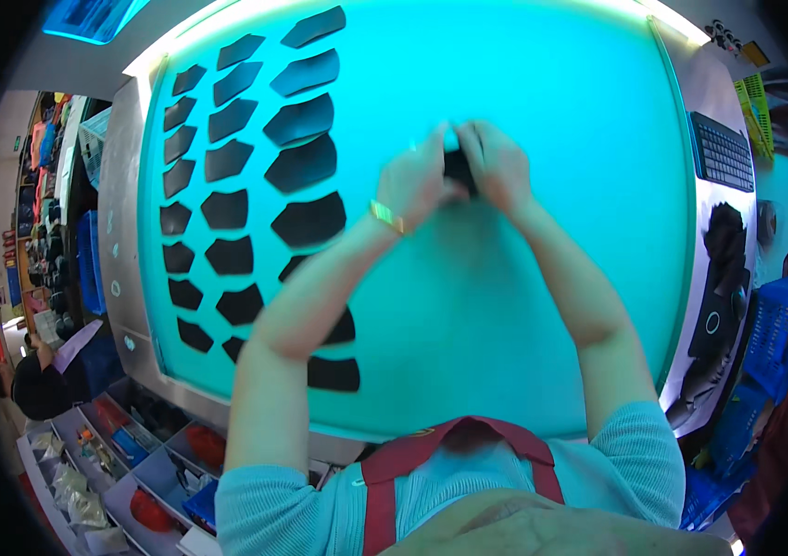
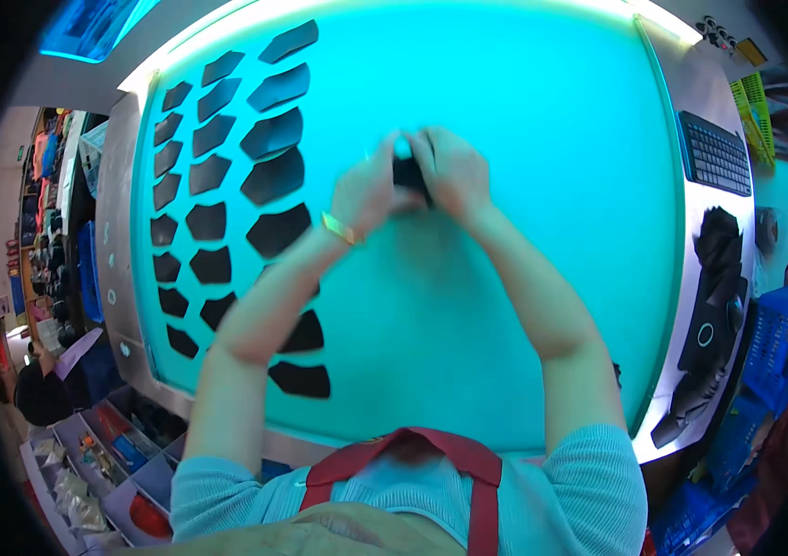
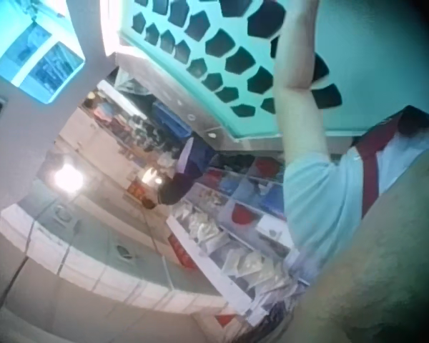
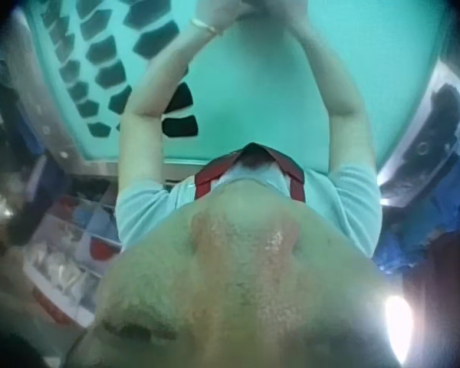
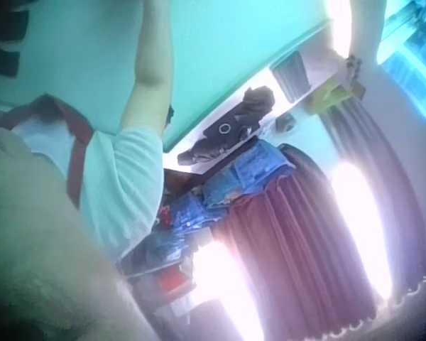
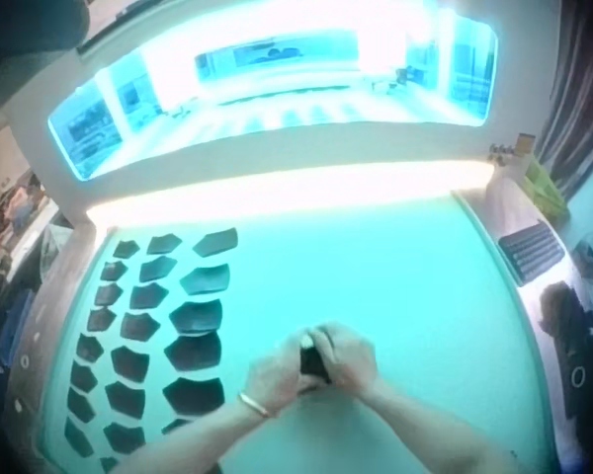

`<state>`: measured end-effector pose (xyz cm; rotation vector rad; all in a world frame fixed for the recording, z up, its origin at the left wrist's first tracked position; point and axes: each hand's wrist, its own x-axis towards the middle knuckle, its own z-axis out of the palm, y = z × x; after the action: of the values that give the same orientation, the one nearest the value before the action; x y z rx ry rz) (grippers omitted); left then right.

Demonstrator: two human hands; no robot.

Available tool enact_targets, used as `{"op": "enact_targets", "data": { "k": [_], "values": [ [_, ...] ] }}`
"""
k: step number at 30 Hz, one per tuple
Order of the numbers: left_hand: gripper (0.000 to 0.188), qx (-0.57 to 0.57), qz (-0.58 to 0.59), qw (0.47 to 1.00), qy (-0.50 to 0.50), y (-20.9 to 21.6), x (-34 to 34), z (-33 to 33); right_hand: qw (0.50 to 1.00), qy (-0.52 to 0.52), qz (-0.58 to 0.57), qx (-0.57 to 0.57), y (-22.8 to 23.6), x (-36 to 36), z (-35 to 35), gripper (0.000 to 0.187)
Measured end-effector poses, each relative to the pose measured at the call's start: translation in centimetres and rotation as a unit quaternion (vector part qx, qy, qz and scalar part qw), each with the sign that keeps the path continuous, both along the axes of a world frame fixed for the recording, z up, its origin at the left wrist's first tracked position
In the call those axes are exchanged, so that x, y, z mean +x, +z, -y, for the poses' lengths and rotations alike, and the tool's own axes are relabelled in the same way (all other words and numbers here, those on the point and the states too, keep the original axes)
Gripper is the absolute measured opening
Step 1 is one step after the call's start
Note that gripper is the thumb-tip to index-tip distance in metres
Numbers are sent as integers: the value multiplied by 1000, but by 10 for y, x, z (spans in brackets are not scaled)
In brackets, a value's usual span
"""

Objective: The person picks up black shoe components from a stack and arranges them in rows on a glowing light table.

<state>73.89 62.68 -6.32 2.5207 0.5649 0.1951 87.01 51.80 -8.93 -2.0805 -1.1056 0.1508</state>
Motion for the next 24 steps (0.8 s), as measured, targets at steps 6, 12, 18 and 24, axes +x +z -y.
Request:
{"op": "enact_targets", "data": {
  "k": [6,12,18,24],
  "values": [
    [100,40,68,995,-62,-3,143,-175,997,-68,29,-6,1,135,-172,36],
    [76,110,-88,989,-38,21,174,-200,985,-153,35,-69,-16,179,-235,39],
    [62,87,-126,986,-72,-14,182,-223,935,154,311,-69,-27,167,-201,29],
    [70,13,-205,976,-70,-17,188,-209,922,159,343,-82,-14,154,-187,22]
  ]
}}
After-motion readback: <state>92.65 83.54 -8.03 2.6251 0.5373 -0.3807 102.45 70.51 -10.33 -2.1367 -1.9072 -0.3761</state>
